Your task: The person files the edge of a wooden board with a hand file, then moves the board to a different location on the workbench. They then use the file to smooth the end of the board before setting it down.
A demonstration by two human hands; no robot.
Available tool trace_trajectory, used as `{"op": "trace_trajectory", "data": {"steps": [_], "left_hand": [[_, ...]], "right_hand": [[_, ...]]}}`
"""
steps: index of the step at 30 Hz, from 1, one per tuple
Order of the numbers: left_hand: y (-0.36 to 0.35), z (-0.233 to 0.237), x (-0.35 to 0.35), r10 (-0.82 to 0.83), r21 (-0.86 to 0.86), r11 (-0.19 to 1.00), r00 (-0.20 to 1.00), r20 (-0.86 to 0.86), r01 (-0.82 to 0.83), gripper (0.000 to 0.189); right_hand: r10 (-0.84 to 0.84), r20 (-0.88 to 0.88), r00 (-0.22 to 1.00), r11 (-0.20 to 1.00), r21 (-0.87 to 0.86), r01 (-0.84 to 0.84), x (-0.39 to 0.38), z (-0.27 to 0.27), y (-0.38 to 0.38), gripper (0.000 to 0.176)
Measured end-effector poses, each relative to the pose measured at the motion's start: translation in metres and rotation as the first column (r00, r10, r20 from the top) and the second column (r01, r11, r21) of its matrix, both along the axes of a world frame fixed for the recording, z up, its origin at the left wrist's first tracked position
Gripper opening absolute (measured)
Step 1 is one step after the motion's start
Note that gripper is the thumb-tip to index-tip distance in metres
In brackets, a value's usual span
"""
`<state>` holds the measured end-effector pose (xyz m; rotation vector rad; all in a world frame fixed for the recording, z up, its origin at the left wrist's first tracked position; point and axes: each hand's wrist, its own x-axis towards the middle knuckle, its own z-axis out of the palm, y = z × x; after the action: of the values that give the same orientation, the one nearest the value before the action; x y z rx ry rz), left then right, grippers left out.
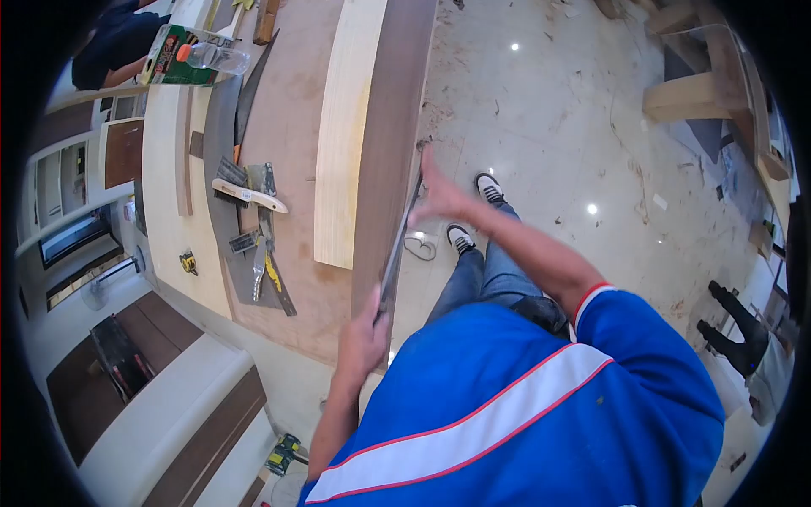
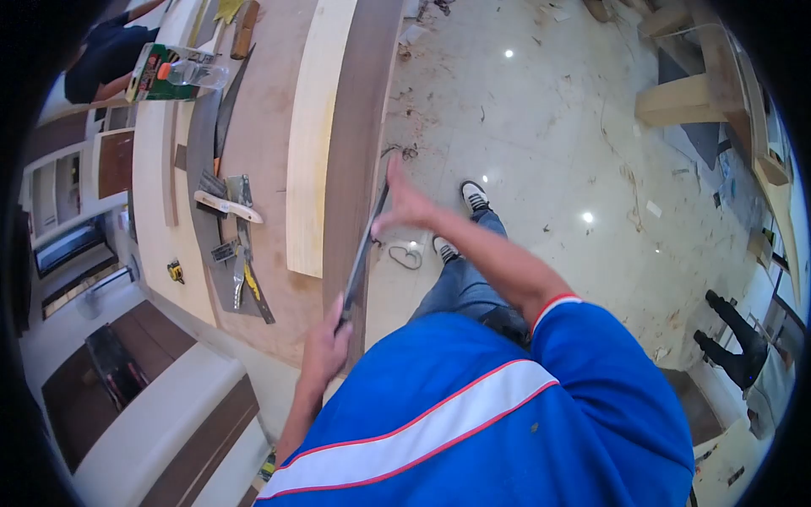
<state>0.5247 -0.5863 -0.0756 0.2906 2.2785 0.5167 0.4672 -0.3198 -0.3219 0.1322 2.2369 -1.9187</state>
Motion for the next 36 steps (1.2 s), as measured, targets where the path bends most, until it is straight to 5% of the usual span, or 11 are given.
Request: {"op": "trace_trajectory", "data": {"steps": [3, 7, 9, 13, 16, 21, 23, 27, 31, 33, 36], "left_hand": [[-0.077, 0.020, 0.071, 0.099, -0.008, 0.995, 0.993, 0.058, -0.099, 0.057], [-0.067, 0.044, 0.069, 0.111, -0.080, 0.991, 0.990, 0.087, -0.104, 0.056], [-0.027, 0.024, 0.028, -0.033, -0.230, 0.972, 0.998, 0.059, 0.045, 0.056], [0.048, -0.039, -0.036, -0.081, 0.018, 0.996, 0.984, -0.160, 0.085, 0.055], [0.069, -0.046, -0.053, -0.008, 0.033, 0.999, 0.994, -0.112, 0.011, 0.056], [0.001, 0.002, 0.023, -0.013, -0.132, 0.991, 0.996, -0.091, 0.001, 0.053], [-0.045, 0.032, 0.074, 0.148, -0.230, 0.964, 0.988, 0.042, -0.134, 0.052], [-0.084, 0.052, 0.115, 0.158, -0.217, 0.965, 0.987, 0.019, -0.150, 0.054], [-0.057, 0.013, 0.072, -0.009, -0.259, 0.966, 1.000, -0.010, 0.006, 0.053], [-0.048, -0.023, 0.065, 0.000, -0.132, 0.991, 0.996, -0.090, -0.012, 0.050], [-0.044, -0.051, 0.066, -0.030, -0.071, 0.997, 0.987, -0.160, 0.019, 0.047]], "right_hand": [[0.090, 0.049, 0.995, 0.996, -0.020, -0.089, 0.069, 0.007, -0.077, 0.176], [0.001, 0.029, 1.000, 0.999, -0.049, 0.000, 0.079, 0.002, -0.100, 0.176], [-0.058, 0.015, 0.998, 0.997, -0.054, 0.058, 0.045, -0.019, -0.067, 0.176], [-0.056, -0.061, 0.997, 0.997, 0.047, 0.058, -0.045, -0.035, 0.050, 0.175], [-0.053, -0.078, 0.996, 0.997, -0.067, 0.048, -0.075, -0.023, 0.084, 0.175], [0.017, 0.053, 0.998, 0.991, -0.137, -0.010, 0.014, -0.022, -0.026, 0.175], [0.111, 0.144, 0.983, 0.976, -0.205, -0.080, 0.069, -0.004, -0.086, 0.175], [0.147, 0.182, 0.972, 0.970, -0.217, -0.106, 0.106, 0.020, -0.126, 0.174], [0.023, 0.047, 0.999, 0.994, -0.106, -0.018, 0.072, -0.038, -0.101, 0.172], [0.061, 0.143, 0.988, 0.997, 0.042, -0.067, 0.049, -0.067, -0.076, 0.170], [0.017, 0.115, 0.993, 1.000, 0.012, -0.018, 0.041, -0.048, -0.044, 0.165]]}}
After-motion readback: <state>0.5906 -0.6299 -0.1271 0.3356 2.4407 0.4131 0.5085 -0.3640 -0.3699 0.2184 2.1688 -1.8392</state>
